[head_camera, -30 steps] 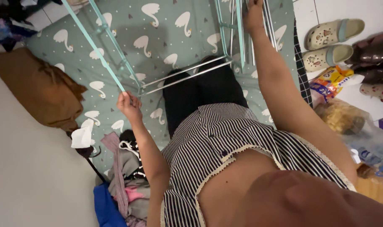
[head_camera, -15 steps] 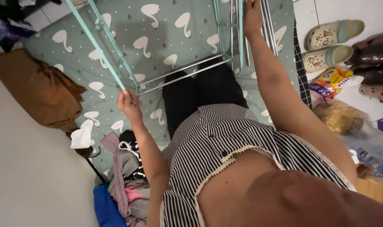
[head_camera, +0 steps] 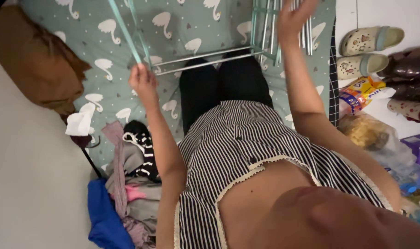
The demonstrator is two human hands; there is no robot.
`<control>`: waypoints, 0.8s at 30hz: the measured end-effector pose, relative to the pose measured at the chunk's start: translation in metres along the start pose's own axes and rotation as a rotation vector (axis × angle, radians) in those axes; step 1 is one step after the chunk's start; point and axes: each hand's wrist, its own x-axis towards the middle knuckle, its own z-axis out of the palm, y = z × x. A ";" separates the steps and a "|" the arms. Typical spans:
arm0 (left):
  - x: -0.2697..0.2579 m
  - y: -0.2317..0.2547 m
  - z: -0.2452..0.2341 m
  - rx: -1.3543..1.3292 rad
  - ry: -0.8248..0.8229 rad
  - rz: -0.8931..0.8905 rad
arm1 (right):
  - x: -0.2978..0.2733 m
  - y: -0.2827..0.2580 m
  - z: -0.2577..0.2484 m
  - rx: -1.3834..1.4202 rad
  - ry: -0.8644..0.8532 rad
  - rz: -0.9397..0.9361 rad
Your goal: The person sits on a mattress and assembles a light blue metal frame by inserting silver rods into the frame's slots. They repeatedly pick up rods, align them with the frame, and push them into place to build the structure.
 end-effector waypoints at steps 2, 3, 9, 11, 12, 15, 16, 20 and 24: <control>0.005 0.006 0.013 -0.024 -0.010 -0.001 | -0.007 -0.077 0.001 0.238 -0.384 0.240; 0.008 0.009 0.019 -0.036 -0.016 0.000 | -0.017 -0.116 -0.010 0.482 -0.579 0.136; 0.020 0.023 0.047 -0.018 0.030 0.008 | -0.043 -0.246 0.020 0.413 -0.932 -0.307; 0.027 0.027 0.052 -0.028 -0.025 0.005 | -0.052 -0.254 0.033 0.385 -0.993 -0.261; 0.027 0.030 0.053 -0.033 -0.053 0.001 | -0.057 -0.253 0.040 0.368 -1.031 -0.205; 0.027 0.037 0.059 -0.084 -0.039 -0.055 | -0.070 -0.247 0.060 0.351 -0.996 -0.180; 0.026 0.040 0.060 -0.047 -0.059 -0.052 | -0.074 -0.243 0.065 0.351 -0.961 -0.195; 0.023 0.054 0.068 0.021 -0.159 -0.007 | -0.079 -0.235 0.077 0.484 -0.921 -0.160; 0.016 0.054 0.068 0.241 -0.207 0.225 | -0.083 -0.232 0.073 0.456 -0.830 -0.224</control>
